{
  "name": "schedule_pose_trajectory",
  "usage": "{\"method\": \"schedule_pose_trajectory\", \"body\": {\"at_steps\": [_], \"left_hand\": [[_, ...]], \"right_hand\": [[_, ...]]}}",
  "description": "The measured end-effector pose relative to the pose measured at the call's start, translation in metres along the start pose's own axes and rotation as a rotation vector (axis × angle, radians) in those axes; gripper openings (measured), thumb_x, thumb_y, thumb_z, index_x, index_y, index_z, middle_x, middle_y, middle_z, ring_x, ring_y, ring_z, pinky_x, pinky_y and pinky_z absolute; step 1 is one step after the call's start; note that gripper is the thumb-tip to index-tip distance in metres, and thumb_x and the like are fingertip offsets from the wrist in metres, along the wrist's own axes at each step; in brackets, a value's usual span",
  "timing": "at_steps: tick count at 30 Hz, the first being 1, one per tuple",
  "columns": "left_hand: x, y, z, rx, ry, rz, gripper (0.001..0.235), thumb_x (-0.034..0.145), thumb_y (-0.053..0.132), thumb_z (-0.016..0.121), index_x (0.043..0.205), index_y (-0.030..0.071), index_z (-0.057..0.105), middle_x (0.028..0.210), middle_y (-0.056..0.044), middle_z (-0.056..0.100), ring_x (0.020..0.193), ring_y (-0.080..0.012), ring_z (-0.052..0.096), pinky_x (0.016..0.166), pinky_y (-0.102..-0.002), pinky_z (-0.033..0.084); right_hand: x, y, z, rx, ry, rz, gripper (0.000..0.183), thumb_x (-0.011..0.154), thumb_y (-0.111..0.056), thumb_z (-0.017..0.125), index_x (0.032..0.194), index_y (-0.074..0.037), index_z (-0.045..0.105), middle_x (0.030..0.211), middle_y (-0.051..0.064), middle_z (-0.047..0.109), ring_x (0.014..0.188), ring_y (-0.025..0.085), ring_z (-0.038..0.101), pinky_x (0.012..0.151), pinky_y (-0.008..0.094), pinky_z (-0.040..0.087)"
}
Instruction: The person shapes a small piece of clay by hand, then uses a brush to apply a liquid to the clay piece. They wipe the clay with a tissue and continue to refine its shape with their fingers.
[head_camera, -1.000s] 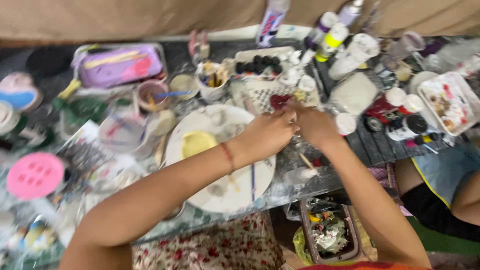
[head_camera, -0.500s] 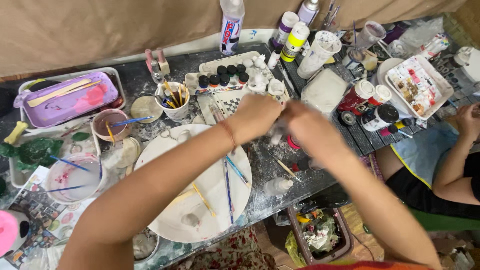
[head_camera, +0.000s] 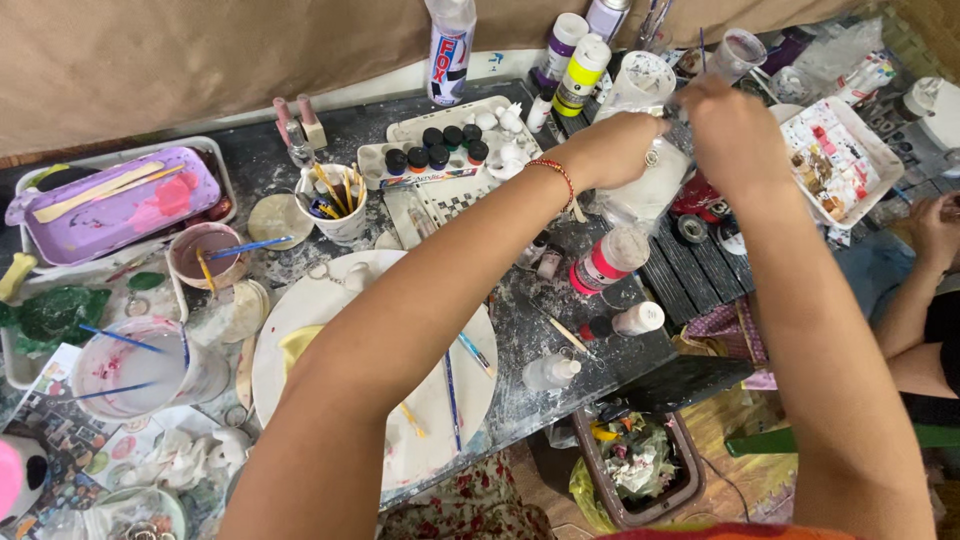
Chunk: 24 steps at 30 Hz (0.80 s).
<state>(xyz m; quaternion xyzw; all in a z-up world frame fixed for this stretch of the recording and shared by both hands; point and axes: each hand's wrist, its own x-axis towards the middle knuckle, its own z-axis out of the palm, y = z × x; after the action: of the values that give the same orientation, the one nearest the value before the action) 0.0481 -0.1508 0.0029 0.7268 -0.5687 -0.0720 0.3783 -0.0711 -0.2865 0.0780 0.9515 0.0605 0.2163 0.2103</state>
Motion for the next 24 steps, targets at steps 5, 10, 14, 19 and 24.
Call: {"method": "schedule_pose_trajectory", "body": {"at_steps": [5,10,14,19,24], "left_hand": [[-0.021,0.007,-0.009,-0.016,0.056,0.095,0.048,0.078,-0.010,0.053,0.124,0.000,0.064,0.114,-0.026,0.070,0.111,-0.0391,0.066,0.094,-0.044,0.052],[-0.067,0.031,-0.046,0.025,0.135,0.131,0.034,0.078,-0.010,0.054,0.107,-0.001,0.070,0.110,-0.024,0.070,0.107,-0.0402,0.067,0.087,-0.047,0.053],[-0.136,0.077,-0.085,0.237,0.072,0.039,0.019,0.082,0.002,0.059,0.098,0.002,0.071,0.105,-0.019,0.073,0.102,-0.0370,0.070,0.084,-0.048,0.055],[-0.270,0.140,-0.121,0.326,0.193,-0.078,0.018,0.084,0.009,0.060,0.096,0.005,0.073,0.099,-0.017,0.074,0.095,-0.0370,0.071,0.077,-0.049,0.056],[-0.416,0.176,-0.152,0.211,0.365,-0.196,0.023,0.086,0.008,0.069,0.109,0.010,0.075,0.094,-0.009,0.075,0.088,-0.0317,0.072,0.073,-0.044,0.056]], "right_hand": [[-0.001,-0.037,-0.021,0.094,-0.031,0.004,0.023,0.093,-0.003,0.065,0.114,-0.010,0.075,0.112,0.010,0.074,0.090,0.031,0.072,0.074,0.042,0.057],[0.007,-0.082,-0.068,0.153,0.002,0.023,0.023,0.094,-0.011,0.068,0.116,-0.008,0.071,0.107,0.011,0.073,0.091,0.032,0.072,0.073,0.044,0.056],[-0.004,-0.136,-0.116,0.213,-0.033,0.087,0.025,0.098,-0.011,0.067,0.122,-0.009,0.072,0.100,0.015,0.073,0.085,0.037,0.071,0.074,0.047,0.055],[-0.029,-0.230,-0.162,0.382,-0.080,0.022,0.033,0.089,-0.015,0.077,0.119,-0.005,0.067,0.092,0.020,0.071,0.083,0.039,0.069,0.073,0.048,0.054],[-0.039,-0.331,-0.181,0.885,0.035,-0.074,0.035,0.089,-0.015,0.080,0.119,-0.004,0.065,0.092,0.013,0.074,0.081,0.033,0.073,0.069,0.043,0.055]]}}
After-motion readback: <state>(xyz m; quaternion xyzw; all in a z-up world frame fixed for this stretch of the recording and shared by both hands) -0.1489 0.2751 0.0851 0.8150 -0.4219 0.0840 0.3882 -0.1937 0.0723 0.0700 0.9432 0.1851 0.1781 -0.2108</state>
